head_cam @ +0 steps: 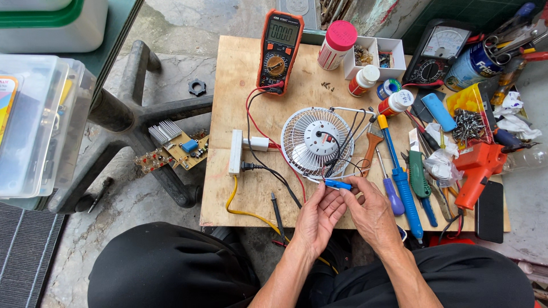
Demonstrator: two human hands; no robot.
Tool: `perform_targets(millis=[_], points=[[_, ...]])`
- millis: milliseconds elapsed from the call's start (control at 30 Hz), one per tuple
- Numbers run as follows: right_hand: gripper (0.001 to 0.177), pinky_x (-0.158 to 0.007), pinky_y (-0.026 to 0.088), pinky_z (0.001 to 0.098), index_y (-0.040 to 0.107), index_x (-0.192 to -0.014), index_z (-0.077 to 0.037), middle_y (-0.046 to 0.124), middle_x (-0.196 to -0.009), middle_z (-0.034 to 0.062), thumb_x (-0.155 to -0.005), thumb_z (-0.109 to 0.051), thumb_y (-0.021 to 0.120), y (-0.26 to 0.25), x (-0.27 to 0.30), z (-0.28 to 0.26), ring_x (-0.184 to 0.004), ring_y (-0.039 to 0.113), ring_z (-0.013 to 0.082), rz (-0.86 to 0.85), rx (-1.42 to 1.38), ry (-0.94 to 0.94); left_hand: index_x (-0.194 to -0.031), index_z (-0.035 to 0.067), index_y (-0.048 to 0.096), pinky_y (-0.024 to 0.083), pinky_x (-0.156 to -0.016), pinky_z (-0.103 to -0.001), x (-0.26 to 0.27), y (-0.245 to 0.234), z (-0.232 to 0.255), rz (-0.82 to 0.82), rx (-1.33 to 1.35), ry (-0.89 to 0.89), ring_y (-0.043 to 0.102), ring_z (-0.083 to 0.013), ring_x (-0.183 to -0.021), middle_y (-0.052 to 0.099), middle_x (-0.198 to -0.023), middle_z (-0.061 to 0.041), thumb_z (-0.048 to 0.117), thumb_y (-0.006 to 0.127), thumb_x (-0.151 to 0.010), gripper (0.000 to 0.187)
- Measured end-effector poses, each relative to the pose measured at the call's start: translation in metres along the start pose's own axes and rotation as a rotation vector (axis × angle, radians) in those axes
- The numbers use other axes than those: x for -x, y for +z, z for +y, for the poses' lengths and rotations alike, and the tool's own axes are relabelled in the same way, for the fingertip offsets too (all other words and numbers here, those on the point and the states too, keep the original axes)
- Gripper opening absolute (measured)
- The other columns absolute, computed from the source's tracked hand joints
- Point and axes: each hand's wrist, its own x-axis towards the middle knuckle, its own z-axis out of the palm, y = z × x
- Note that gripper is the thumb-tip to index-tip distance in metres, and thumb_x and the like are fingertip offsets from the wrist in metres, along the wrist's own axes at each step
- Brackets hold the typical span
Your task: The person works on a small white fan motor placed on a wooden workbench, using a multimeter to test electrical connections. They strip wire ends with pliers, twist wires together, and wrap connections with electrical tape while seated at the bench.
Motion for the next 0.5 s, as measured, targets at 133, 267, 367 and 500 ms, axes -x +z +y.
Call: perform_targets(millis=[133, 267, 367, 500], points=[[0.022, -0.077, 0.062, 0.0388, 0.082, -0.124, -0.024, 0.076, -0.093, 0.0111, -0.102, -0.025, 0.082, 0.001, 0.001, -0.003, -0.075, 0.070, 0.0242, 0.014, 0.010, -0.013, -0.114, 0.008, 0.080, 0.071, -0.090, -0.033, 0.009, 0.011, 0.002, 0.030, -0.017, 0.032, 0.084, -0.0187, -0.094, 0.085, -0.105, -0.011, 0.037, 0.077, -0.108, 0.030], [0.022, -0.077, 0.061, 0.0386, 0.082, -0.122, -0.025, 0.076, -0.092, 0.0102, -0.100, -0.025, 0.083, 0.000, 0.001, -0.003, -0.075, 0.071, 0.0242, 0.025, 0.027, -0.025, -0.110, 0.008, 0.080, 0.071, -0.088, -0.033, 0.011, 0.016, 0.002, 0.054, -0.076, 0.086, 0.084, -0.0191, -0.091, 0.086, -0.103, -0.011, 0.029, 0.084, -0.104, 0.022], [0.021, -0.077, 0.061, 0.0388, 0.082, -0.121, -0.026, 0.076, -0.091, 0.0098, -0.100, -0.025, 0.083, 0.000, 0.001, -0.002, -0.076, 0.072, 0.0243, 0.026, 0.040, -0.031, -0.107, 0.008, 0.079, 0.071, -0.086, -0.032, 0.011, 0.019, 0.001, 0.072, -0.101, 0.110, 0.085, -0.0184, -0.088, 0.086, -0.101, -0.011, 0.027, 0.085, -0.102, 0.021], [0.022, -0.077, 0.062, 0.0390, 0.082, -0.121, -0.026, 0.075, -0.090, 0.0107, -0.100, -0.023, 0.084, 0.000, 0.000, 0.001, -0.074, 0.073, 0.0250, 0.033, 0.039, -0.050, -0.105, 0.008, 0.078, 0.071, -0.082, -0.028, 0.008, 0.021, -0.001, 0.097, -0.129, 0.132, 0.084, -0.0153, -0.084, 0.085, -0.097, -0.008, 0.025, 0.086, -0.102, 0.019]])
